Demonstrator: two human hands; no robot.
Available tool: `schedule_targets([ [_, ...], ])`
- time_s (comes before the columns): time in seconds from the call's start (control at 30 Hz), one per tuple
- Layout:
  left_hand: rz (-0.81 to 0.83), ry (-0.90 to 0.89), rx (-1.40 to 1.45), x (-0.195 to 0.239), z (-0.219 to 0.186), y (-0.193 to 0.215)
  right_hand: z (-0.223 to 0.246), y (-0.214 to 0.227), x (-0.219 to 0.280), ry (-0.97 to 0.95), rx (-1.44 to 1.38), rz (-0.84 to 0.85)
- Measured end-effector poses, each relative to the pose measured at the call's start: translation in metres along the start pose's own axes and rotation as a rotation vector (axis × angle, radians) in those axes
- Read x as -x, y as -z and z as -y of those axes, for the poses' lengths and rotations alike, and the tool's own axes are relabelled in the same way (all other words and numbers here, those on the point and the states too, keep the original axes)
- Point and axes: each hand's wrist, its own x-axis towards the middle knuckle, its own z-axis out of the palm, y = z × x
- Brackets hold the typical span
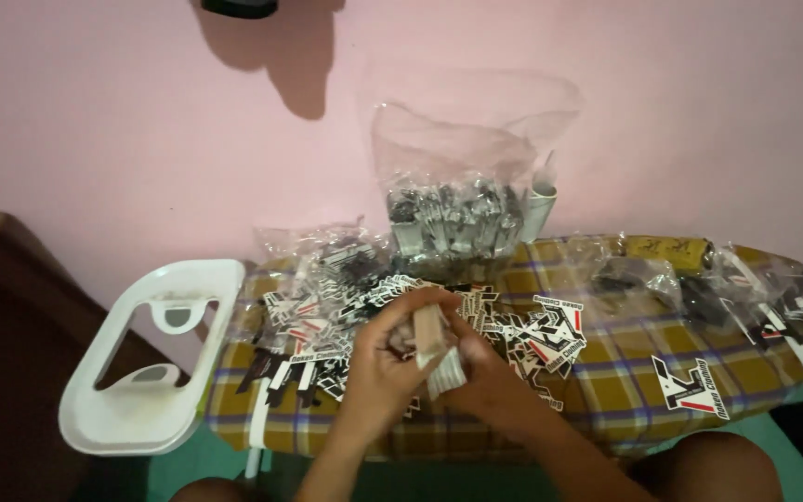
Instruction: The person sits on the floor and sorts through a pile of rectangular stickers with a logo. They pick up the stickers and place them into small clear plastic bags, then set the filled bags aside on the table.
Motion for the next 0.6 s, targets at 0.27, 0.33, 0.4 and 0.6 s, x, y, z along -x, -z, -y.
schedule_targets([
  [0.27,0.012,-0.126,0.026,0.011,0.0,0.007,-0.009,-0.002,0.005,-0.289,0.217,-0.271],
  [0.33,-0.037,-0.153,0.051,0.009,0.004,0.015,-0.015,0.002,0.007,-0.323,-0.029,-0.249],
  [0.4,0.011,-0.19,0.148,0.007,0.005,0.023,-0.013,0.001,0.008,-0.295,0.01,-0.227],
  [0.6,0.035,-0.282,0.11,0.005,0.002,0.022,-0.033,0.017,0.0,-0.019,-0.259,0.004],
])
